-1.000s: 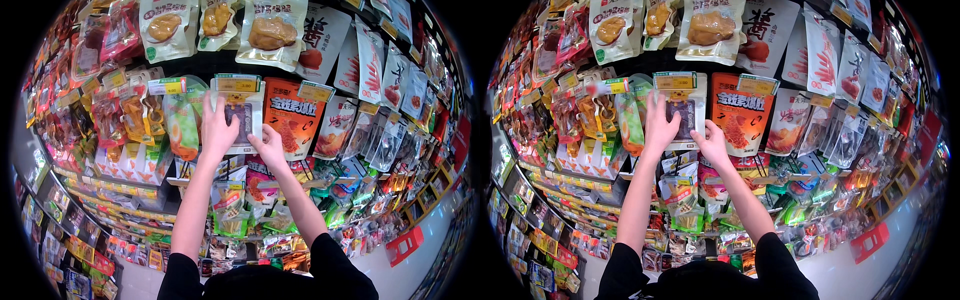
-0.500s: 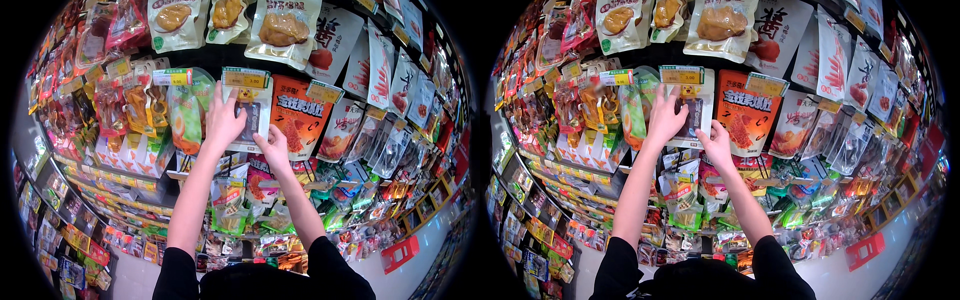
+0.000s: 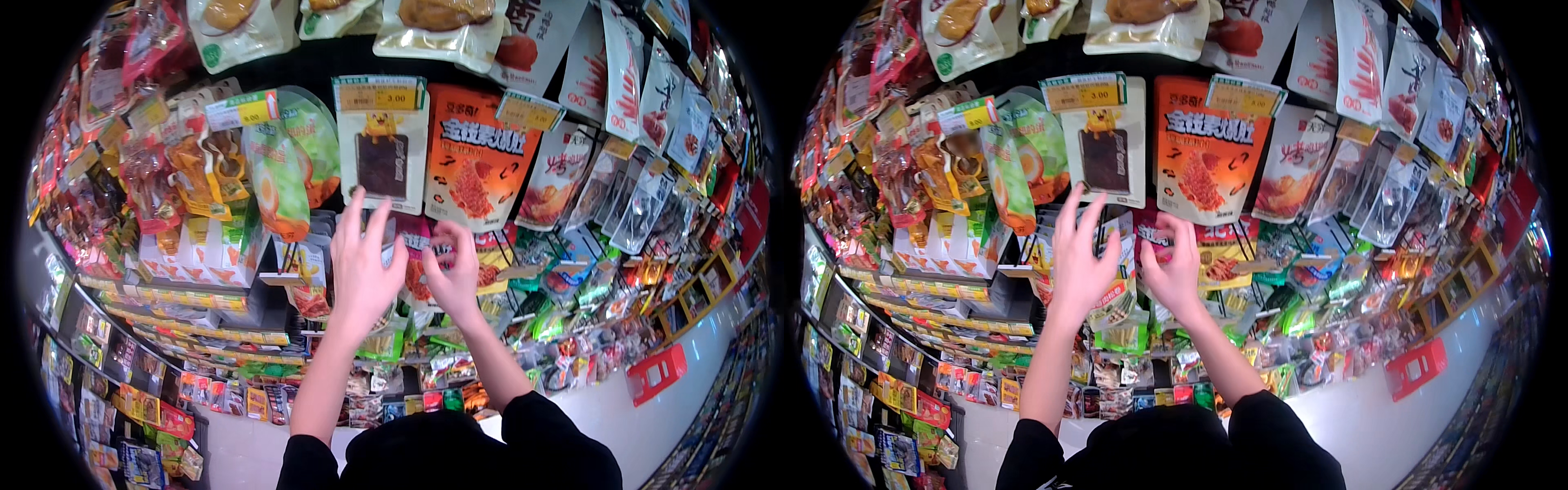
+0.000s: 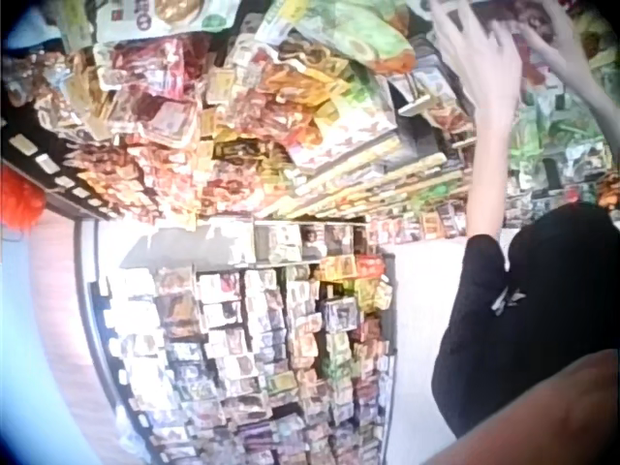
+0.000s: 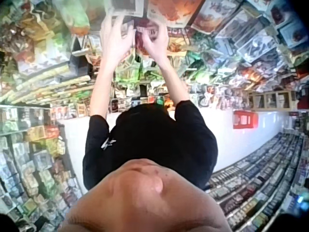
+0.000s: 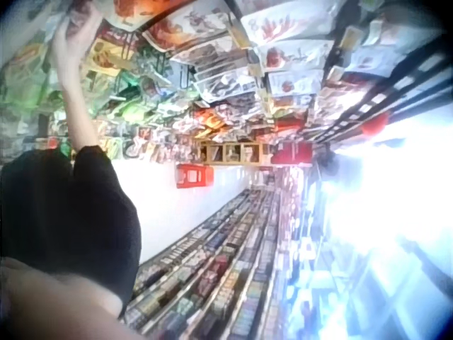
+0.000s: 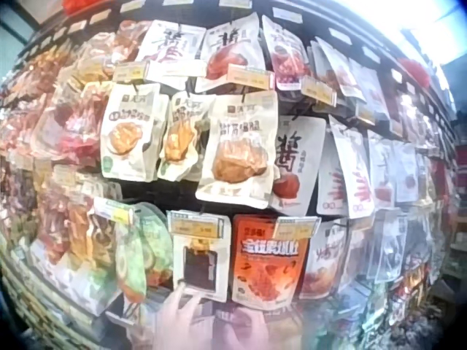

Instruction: The person picks up packaged food items from a small plastic stool in a store aisle and places them onto a display shelf.

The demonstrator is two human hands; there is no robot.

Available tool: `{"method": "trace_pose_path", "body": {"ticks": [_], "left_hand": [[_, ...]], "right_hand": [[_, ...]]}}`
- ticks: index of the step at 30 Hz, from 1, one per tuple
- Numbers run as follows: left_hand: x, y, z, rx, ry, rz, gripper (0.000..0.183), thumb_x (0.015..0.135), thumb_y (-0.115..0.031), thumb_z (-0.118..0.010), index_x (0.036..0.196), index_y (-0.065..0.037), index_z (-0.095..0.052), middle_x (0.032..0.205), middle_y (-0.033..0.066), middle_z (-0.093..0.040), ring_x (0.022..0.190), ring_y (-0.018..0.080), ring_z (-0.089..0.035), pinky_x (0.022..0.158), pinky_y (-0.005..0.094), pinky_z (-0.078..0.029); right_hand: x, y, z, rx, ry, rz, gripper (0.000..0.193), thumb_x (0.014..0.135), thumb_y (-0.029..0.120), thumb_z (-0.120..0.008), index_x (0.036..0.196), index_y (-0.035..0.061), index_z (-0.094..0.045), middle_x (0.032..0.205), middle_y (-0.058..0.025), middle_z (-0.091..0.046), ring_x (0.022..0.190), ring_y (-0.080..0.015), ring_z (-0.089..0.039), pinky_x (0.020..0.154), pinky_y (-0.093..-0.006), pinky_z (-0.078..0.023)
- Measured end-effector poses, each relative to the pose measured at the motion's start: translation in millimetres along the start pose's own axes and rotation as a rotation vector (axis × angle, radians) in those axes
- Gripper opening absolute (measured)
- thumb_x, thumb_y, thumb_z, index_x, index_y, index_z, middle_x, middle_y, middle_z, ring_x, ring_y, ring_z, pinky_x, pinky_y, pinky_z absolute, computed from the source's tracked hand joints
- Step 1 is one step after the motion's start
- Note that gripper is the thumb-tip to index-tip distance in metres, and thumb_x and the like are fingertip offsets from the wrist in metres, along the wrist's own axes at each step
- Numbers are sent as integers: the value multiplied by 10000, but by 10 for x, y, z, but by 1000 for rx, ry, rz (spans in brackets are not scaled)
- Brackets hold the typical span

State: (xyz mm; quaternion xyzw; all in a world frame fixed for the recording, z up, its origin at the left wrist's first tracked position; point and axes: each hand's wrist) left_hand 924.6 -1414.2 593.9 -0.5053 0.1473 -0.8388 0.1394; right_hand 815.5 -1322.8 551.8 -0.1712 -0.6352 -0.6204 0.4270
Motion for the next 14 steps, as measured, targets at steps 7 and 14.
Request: {"method": "trace_pose_path", "body": {"ticks": [7, 14], "left_hand": [[-1068, -189, -135, -753, 357, 203, 276, 772, -103, -597, 1038, -27, -604, 1127, 140, -569, 1032, 272, -536, 940, 405, -352], [-1021, -660, 482, -1516, 268, 737, 337, 840, -206, -565, 1091, 20, -574, 1155, 205, -538, 1086, 326, -514, 937, 413, -398]], "right_hand": [[-1241, 214, 210, 196, 306, -218, 119, 792, 41, -534, 891, -24, -548, 778, -94, -576, 674, -186, -570, 600, -270, -448], [-1305, 891, 396, 214, 148, -17, 273, 840, 174, -525, 963, -68, -495, 907, -172, -543, 799, -258, -546, 706, -330, -447]]}}
Point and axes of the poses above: each hand's wrist, its own x-axis towards the middle knuckle, its own z-axis out of the back of the hand, y = z × x
